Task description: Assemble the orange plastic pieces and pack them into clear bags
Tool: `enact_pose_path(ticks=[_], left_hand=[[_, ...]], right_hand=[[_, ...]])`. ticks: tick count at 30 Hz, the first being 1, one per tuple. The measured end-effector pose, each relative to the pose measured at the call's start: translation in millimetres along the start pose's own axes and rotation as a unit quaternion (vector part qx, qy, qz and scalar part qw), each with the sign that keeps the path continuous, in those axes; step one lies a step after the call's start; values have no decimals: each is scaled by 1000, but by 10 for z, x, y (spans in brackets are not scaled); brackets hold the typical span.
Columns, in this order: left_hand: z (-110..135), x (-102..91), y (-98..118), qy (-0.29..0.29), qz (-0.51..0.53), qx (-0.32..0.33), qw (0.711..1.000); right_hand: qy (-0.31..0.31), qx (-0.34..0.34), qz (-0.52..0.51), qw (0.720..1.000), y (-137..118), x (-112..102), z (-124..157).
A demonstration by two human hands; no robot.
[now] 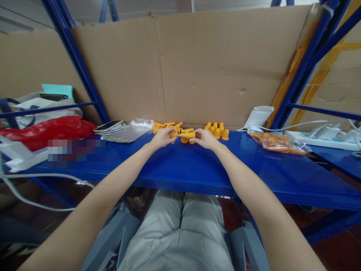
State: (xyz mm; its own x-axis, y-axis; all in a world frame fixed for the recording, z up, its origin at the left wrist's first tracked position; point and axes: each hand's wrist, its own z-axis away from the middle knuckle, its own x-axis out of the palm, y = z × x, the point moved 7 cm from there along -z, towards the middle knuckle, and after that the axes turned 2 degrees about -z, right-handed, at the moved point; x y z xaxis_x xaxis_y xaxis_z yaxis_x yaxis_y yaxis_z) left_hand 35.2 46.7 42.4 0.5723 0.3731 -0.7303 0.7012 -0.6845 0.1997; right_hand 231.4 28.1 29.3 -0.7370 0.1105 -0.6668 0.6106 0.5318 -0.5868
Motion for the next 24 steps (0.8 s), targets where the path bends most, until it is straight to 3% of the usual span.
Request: enact_pose_path(ticks=[14, 24], left_hand=[[1, -24, 60, -2, 0, 7, 1000], [7, -20, 16, 10, -1, 7, 1000]], right_hand=[[-42, 27, -95, 994, 84, 83, -14], [-13, 3, -17, 1000, 112, 38, -29]])
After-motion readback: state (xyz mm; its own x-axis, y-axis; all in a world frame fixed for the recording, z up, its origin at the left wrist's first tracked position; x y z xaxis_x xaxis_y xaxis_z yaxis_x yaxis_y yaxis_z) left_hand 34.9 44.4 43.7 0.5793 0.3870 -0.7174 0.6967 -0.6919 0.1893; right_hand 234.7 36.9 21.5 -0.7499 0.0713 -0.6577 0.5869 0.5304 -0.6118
